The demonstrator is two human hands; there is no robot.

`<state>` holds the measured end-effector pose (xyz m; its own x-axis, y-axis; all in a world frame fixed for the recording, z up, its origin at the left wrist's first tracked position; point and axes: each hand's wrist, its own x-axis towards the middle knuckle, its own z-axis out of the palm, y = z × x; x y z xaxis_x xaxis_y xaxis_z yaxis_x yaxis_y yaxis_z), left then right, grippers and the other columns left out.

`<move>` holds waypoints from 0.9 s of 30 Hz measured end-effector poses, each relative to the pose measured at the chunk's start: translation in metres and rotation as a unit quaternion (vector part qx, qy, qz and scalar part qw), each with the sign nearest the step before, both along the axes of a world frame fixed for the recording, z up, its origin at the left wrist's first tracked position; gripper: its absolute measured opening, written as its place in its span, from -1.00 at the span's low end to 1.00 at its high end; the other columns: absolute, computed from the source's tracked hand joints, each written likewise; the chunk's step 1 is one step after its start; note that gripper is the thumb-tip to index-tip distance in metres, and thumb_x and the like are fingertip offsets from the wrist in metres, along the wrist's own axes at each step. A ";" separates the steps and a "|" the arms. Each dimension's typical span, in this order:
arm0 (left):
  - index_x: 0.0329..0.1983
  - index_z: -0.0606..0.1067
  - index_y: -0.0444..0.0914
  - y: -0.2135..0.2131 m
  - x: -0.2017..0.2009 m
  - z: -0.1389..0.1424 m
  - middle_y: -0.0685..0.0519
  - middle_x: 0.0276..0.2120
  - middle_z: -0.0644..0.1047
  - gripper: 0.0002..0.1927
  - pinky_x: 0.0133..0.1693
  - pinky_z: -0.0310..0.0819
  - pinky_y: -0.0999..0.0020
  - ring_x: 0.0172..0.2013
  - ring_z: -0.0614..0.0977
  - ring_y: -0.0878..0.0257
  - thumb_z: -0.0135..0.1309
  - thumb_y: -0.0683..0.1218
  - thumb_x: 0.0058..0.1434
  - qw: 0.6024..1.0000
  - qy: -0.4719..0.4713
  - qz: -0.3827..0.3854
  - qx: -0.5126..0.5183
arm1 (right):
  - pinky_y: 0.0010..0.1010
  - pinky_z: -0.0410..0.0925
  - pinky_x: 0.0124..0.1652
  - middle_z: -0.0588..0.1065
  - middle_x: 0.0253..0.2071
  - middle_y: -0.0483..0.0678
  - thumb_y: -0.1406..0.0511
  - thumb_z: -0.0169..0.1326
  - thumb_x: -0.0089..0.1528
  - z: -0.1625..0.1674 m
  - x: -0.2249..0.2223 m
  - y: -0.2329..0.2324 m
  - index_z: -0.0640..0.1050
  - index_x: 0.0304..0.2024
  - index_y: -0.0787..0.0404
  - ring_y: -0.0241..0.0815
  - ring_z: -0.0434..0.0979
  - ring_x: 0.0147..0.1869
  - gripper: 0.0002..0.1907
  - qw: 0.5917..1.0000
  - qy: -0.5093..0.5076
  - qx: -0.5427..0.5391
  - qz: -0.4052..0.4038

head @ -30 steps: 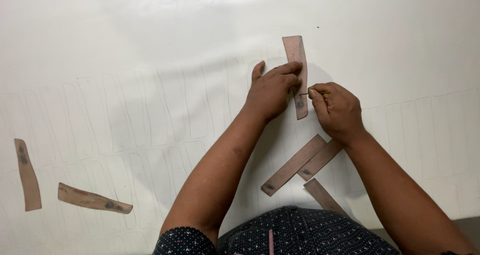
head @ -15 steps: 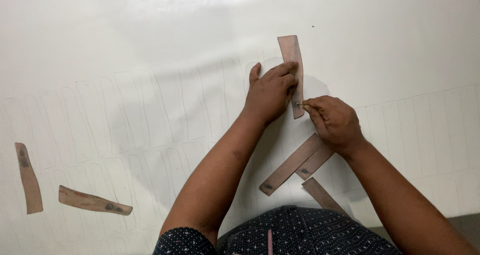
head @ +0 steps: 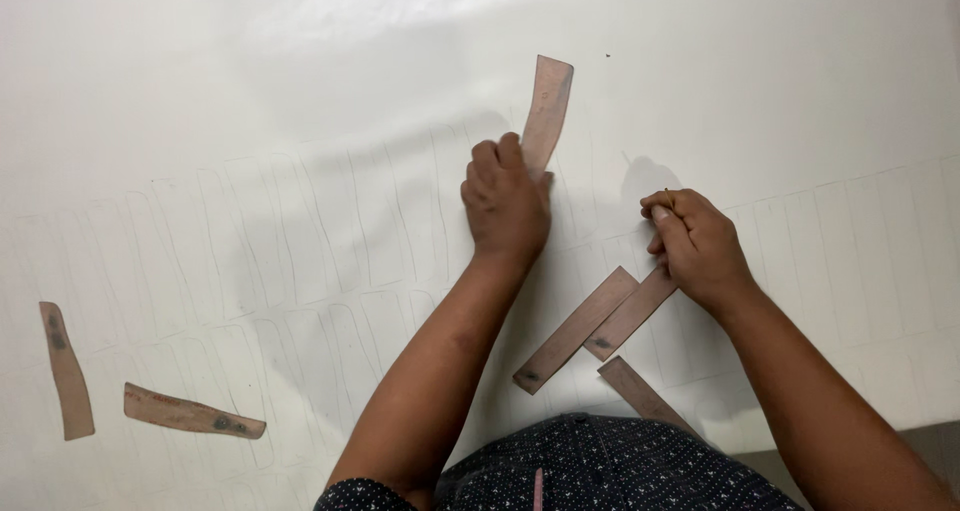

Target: The person uses a pencil and several curved wooden templates to trace repeating shapes onto a large white sheet of paper. They repeatedly position the templates, trace their outlines, and reposition them to create a grid of identical patterns.

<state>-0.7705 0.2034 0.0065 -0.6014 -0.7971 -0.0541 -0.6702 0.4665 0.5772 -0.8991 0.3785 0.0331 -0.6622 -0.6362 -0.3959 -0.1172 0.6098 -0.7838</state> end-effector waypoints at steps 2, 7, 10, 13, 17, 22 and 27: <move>0.25 0.27 -0.40 -0.003 0.005 -0.002 -0.24 -0.04 0.40 -0.41 -0.12 0.45 0.06 -0.17 0.54 -0.04 0.21 -0.11 0.24 0.999 0.015 0.038 -0.016 | -0.40 0.42 -0.35 0.55 -0.21 -0.05 0.31 -0.15 0.37 -0.004 -0.002 0.001 0.55 -0.02 0.24 -0.32 0.49 -0.35 -0.73 1.000 -0.007 0.013 -0.007; -0.03 0.46 -0.29 -0.013 0.002 -0.002 -0.07 -0.15 0.48 -0.76 -0.24 0.50 0.20 -0.29 0.59 0.10 0.14 -0.15 0.27 0.996 0.050 0.052 0.054 | -0.50 0.32 -0.42 0.58 -0.18 -0.05 0.30 -0.13 0.39 -0.018 -0.012 -0.003 0.56 0.00 0.27 -0.38 0.44 -0.37 -0.72 0.990 -0.108 -0.030 -0.090; -0.23 0.56 -0.21 -0.004 0.002 -0.001 0.05 -0.17 0.52 -0.96 -0.23 0.50 0.21 -0.29 0.59 0.14 0.12 -0.20 0.28 0.993 0.107 -0.043 -0.025 | -0.55 0.19 -0.56 0.59 -0.21 -0.01 0.20 -0.09 0.44 -0.016 -0.033 -0.003 0.57 -0.02 0.35 -0.39 0.41 -0.42 -0.65 0.956 -0.235 -0.118 -0.132; -0.25 0.60 -0.19 0.010 -0.004 -0.003 0.07 -0.13 0.53 -0.94 -0.23 0.51 0.21 -0.32 0.59 0.12 0.15 -0.21 0.27 0.975 0.153 -0.125 -0.097 | -0.58 0.22 -0.58 0.57 -0.34 0.03 0.13 0.03 0.40 -0.009 -0.044 -0.003 0.62 -0.07 0.37 -0.36 0.44 -0.45 -0.60 0.948 -0.299 -0.089 -0.066; 0.01 0.58 -0.18 0.016 -0.015 -0.011 0.00 0.21 0.47 -0.77 0.06 0.53 0.25 0.05 0.61 0.10 0.16 -0.17 0.28 0.972 0.193 -0.123 -0.050 | -0.48 0.30 -0.51 0.56 -0.40 -0.02 0.22 0.23 0.22 -0.005 -0.038 -0.015 0.66 -0.12 0.33 -0.30 0.44 -0.47 -0.70 0.985 -0.163 0.037 -0.049; 0.27 0.47 -0.11 0.016 -0.018 -0.017 -0.04 0.43 0.21 -0.39 0.44 -0.22 -0.02 0.48 0.10 0.08 0.27 0.08 0.14 0.983 0.083 -0.159 -0.038 | -0.51 0.44 -0.32 0.61 -0.33 -0.08 0.22 0.28 0.18 -0.006 -0.036 -0.031 0.63 -0.09 0.32 -0.34 0.57 -0.32 -0.67 0.998 0.022 0.029 -0.056; 0.25 0.50 0.02 0.014 -0.021 -0.014 -0.01 0.45 0.17 -0.41 0.44 -0.34 0.00 0.50 0.02 0.10 0.26 0.15 0.12 0.985 0.049 -0.164 0.006 | -0.48 0.45 -0.24 0.63 -0.28 -0.07 0.22 0.31 0.18 -0.014 -0.027 -0.034 0.65 -0.12 0.27 -0.32 0.61 -0.27 -0.70 0.994 0.085 0.040 -0.054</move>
